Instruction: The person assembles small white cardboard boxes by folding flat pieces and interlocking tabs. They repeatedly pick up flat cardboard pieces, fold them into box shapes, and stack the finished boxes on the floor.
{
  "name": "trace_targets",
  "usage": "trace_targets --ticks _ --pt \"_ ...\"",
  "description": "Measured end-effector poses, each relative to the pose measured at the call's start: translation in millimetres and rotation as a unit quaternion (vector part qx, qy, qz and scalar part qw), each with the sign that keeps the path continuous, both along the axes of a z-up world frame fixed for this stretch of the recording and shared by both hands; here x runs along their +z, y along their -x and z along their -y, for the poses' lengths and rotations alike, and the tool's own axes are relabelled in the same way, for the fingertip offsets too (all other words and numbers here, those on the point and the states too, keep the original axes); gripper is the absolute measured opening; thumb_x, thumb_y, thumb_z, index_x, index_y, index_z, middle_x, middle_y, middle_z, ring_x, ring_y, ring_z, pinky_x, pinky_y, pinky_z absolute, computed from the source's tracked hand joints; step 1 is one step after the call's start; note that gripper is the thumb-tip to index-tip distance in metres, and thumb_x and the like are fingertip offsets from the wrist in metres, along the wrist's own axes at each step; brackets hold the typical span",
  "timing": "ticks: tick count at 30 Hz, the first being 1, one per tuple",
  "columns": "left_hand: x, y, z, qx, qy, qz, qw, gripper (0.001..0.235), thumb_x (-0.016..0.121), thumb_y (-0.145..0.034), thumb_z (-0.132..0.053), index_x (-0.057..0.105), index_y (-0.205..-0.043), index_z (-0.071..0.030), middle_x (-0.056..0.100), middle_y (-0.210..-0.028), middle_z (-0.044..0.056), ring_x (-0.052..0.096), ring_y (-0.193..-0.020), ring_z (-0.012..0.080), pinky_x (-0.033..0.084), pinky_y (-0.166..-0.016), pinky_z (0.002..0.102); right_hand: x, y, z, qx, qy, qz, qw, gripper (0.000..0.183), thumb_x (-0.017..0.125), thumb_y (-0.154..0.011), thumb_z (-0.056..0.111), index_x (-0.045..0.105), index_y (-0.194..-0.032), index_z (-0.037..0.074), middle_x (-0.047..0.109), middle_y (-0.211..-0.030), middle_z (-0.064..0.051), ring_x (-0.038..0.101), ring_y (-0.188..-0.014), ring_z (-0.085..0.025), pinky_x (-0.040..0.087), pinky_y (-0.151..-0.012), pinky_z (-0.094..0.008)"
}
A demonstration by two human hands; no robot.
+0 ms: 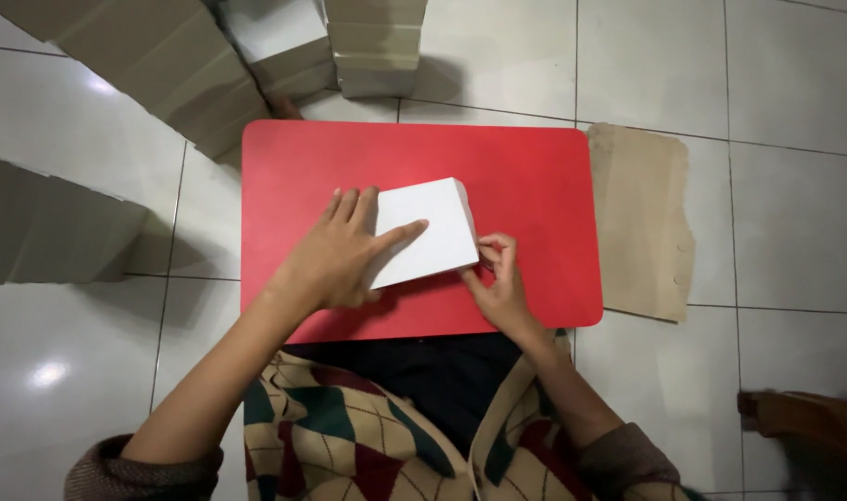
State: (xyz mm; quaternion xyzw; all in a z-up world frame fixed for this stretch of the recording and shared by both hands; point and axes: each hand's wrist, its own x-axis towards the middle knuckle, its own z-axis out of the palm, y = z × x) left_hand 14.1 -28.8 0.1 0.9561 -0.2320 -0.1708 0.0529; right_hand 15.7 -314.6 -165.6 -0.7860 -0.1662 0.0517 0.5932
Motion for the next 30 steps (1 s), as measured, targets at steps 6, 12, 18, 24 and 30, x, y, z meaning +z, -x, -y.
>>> trace_targets --ticks 6,12,18,24,30 --pt "-15 20 20 0.075 0.023 0.038 0.996 0.109 0.085 -0.062 -0.058 0.029 -0.156 -0.043 0.009 -0.162 0.036 0.002 -0.15 0.0582 0.006 -0.113 0.078 42 8 -19 0.036 -0.117 -0.026 0.992 0.061 0.046 -0.069 -0.015 0.026 -0.123 0.005 0.021 -0.162 -0.038 0.017 -0.15 -0.056 0.023 -0.122 -0.065" --pt "-44 25 35 0.171 0.187 0.112 0.961 0.042 0.046 -0.102 -0.048 0.055 -0.141 -0.034 0.012 -0.161 0.037 -0.001 -0.15 0.0564 0.01 -0.109 0.081 83 -20 -54 0.013 0.01 -0.008 1.0 0.06 0.038 -0.113 0.022 0.015 -0.164 0.003 0.011 -0.172 -0.021 0.01 -0.156 -0.039 0.012 -0.128 -0.054" --pt "-69 25 37 0.194 0.336 0.182 0.903 0.037 0.052 -0.099 -0.031 0.063 -0.134 -0.028 0.013 -0.164 0.031 0.001 -0.152 0.0541 0.013 -0.112 0.078 62 -30 -67 -0.004 0.019 -0.015 1.0 0.053 0.032 -0.112 0.013 0.024 -0.164 0.006 0.021 -0.17 -0.018 0.015 -0.156 -0.033 0.012 -0.129 -0.049" --pt "-79 29 42 0.301 0.541 0.191 0.762 0.065 0.059 -0.096 -0.017 0.033 -0.155 -0.006 -0.002 -0.167 0.03 -0.005 -0.151 0.0547 0.01 -0.117 0.071 82 -25 -77 -0.026 -0.119 -0.145 0.982 0.057 0.035 -0.11 0.018 0.02 -0.163 0.003 0.016 -0.17 -0.022 0.012 -0.156 -0.036 0.012 -0.129 -0.052" --pt "-94 43 44 0.337 0.571 0.132 0.737 0.069 0.033 -0.109 -0.032 -0.006 -0.161 -0.009 -0.021 -0.168 0.018 -0.015 -0.158 0.0334 -0.002 -0.126 0.049 65 -34 -70 -0.097 -0.138 -0.292 0.941 0.074 0.056 -0.092 0.042 0.037 -0.159 0.016 0.046 -0.162 -0.005 0.049 -0.142 -0.017 0.043 -0.111 -0.03"
